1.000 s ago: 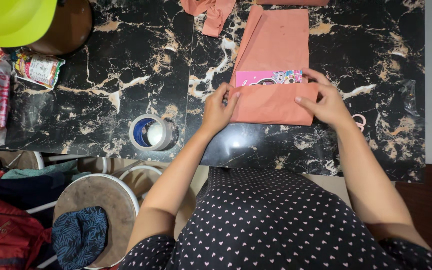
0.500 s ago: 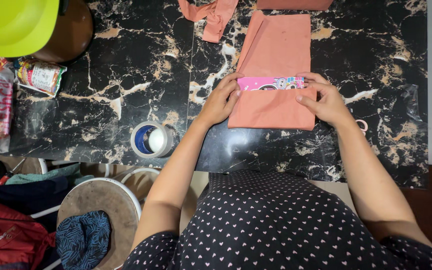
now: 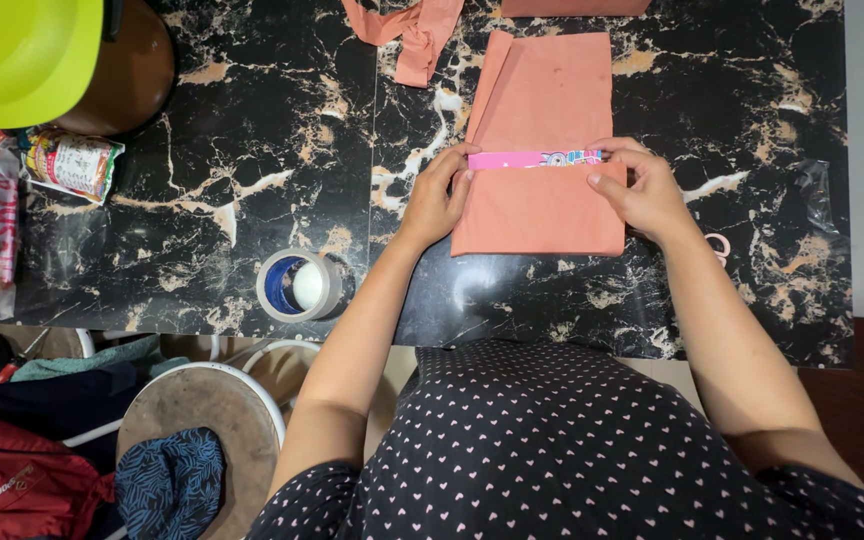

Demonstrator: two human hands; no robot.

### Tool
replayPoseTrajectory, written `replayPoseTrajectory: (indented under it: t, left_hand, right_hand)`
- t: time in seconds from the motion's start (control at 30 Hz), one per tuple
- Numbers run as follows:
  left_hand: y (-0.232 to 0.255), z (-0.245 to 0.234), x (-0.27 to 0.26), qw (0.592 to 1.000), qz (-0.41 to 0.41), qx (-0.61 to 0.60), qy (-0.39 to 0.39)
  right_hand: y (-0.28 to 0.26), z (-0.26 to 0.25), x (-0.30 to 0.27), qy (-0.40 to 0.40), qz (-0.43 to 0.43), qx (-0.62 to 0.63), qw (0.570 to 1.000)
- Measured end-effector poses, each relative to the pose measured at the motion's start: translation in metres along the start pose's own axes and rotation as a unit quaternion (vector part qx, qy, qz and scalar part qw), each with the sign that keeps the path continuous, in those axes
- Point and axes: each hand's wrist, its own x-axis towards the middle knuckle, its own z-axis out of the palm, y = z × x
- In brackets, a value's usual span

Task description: The person wraps two small boxes with pink paper on a marble table. They fold the paper around each box, secure the edges with clear tape, and trim excess paper using scissors. The wrapped boxes are set aside on the table.

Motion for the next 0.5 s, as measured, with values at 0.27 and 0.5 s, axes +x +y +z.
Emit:
replayPoseTrajectory:
  t: [0.27,0.5]
  left_hand:
    - [0.002,0.003,0.008,0.998,-0.056,0.011,0.01]
    - [-0.01,0.008,0.015,0.999,-0.027,0.014,0.035]
  right_hand:
    - [-0.007,0.008,0.007,0.032,0.029,0.033,0.998]
    - [-0.006,0.013,0.014,0.069,0.031,0.017,0.997]
